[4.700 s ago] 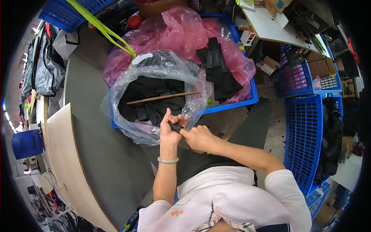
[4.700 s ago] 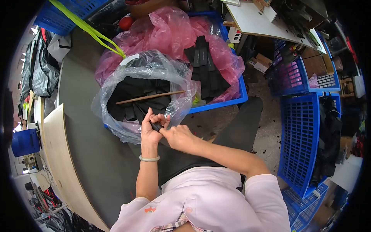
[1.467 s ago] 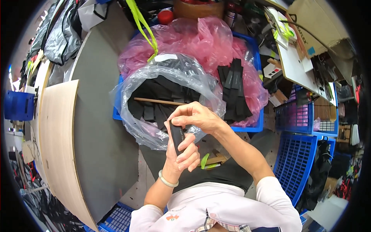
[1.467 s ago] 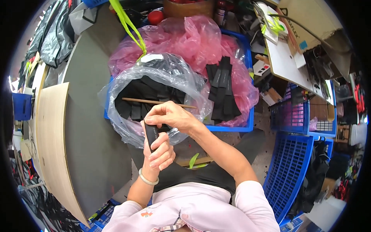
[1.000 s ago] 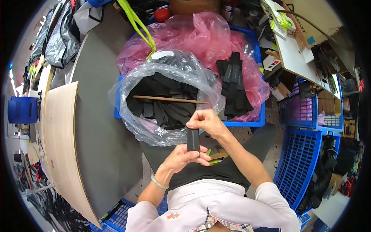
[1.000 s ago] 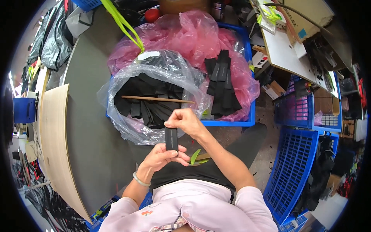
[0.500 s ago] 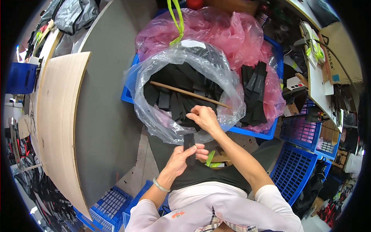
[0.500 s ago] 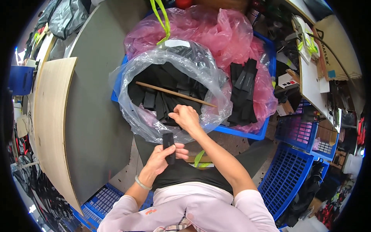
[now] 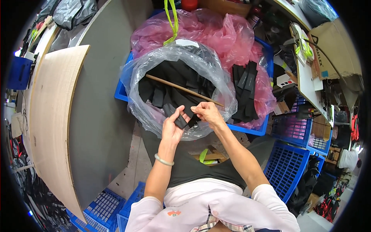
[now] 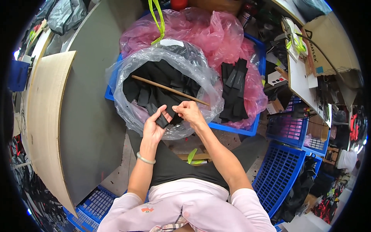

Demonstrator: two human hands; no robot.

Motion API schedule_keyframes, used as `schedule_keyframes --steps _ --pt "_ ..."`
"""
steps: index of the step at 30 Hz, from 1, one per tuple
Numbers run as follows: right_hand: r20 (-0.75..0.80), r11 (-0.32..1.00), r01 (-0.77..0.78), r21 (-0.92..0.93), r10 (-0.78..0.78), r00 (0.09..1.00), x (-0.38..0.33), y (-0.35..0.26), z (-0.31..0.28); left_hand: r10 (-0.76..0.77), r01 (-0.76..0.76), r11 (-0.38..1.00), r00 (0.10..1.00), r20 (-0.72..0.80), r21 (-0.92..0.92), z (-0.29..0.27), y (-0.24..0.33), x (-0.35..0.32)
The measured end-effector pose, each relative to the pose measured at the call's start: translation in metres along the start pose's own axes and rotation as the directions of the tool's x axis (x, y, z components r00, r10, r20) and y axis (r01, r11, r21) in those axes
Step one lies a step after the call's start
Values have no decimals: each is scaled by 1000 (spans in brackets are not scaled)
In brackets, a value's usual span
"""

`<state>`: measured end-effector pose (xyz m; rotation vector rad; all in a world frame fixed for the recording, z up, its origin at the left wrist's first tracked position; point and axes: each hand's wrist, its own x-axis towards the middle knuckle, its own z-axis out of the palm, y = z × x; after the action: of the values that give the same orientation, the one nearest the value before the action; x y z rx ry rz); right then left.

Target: Inspecting and cleaning black industrial foam or rubber strips using a wooden stick.

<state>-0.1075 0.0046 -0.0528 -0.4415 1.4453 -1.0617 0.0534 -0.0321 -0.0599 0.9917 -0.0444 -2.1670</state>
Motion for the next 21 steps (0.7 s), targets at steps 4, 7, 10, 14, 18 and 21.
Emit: schedule_keyframes --steps 4,7,10,14,18,21 --pt "-92 929 296 -223 -322 942 -8 4 -2 -16 17 998 1000 -9 58 -3 -2 9" --pt "-20 613 537 -580 -670 742 -14 9 -6 49 -46 989 999 -17 139 -1 19 17" --pt "326 115 591 -798 -743 585 -21 21 5 40 -53 975 997 63 215 9 38 13" --pt "371 -41 467 -883 -672 641 -13 32 26 172 -188 926 982 77 327 8 50 3" --pt "219 518 593 -617 -611 761 -30 1 11 471 -448 845 882 -10 291 11 63 -55" --pt "182 667 571 -479 -561 807 -55 -32 2 480 -475 835 875 54 278 10 59 -90"
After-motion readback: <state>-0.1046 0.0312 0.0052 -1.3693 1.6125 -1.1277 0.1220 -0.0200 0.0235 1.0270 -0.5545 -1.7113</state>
